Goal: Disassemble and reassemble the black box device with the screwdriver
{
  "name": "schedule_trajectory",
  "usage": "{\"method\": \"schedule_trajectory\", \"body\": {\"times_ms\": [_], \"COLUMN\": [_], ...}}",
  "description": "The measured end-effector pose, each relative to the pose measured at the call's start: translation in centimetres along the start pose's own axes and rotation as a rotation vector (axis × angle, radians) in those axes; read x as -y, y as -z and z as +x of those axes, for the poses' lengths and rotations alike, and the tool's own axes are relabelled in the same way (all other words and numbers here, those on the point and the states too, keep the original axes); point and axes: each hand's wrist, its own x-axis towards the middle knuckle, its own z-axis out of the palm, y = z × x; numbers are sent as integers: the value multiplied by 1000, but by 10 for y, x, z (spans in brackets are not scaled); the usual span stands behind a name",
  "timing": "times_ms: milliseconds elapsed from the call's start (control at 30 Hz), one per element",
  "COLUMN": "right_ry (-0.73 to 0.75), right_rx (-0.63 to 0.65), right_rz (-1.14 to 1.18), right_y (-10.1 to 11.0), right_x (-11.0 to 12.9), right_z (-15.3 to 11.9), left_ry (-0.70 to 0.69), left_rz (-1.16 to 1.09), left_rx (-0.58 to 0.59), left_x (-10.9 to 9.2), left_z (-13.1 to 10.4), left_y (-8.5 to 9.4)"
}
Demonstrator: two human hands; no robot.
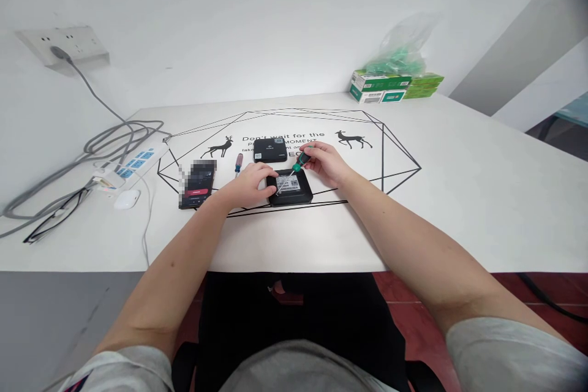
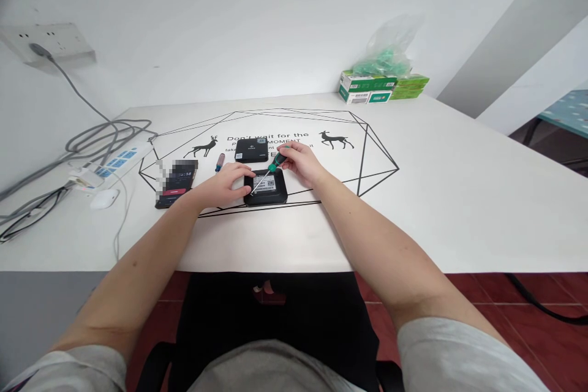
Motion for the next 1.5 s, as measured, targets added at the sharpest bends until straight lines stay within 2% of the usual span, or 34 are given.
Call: {"method": "schedule_trajectory", "body": {"times_ms": [667, 1033, 1133, 1367, 1500], "right_ry": [5, 8, 24, 18, -1], "right_rx": [19, -27, -73, -166, -130], "right_rz": [-16, -32, -13, 3, 0], "right_y": [2, 7, 11, 10, 6], "right_x": [-1, -1, 0, -8, -14], "right_z": [1, 3, 6, 10, 10], "left_ry": [11, 12, 46, 419, 479], "left_rz": [-2, 20, 59, 94, 88], "left_rx": [10, 10, -55, -433, -491], "left_x": [-6, -6, -1, 14, 14], "left_z": [-2, -2, 0, 2, 2], "left_y": [2, -1, 1, 16, 16]}}
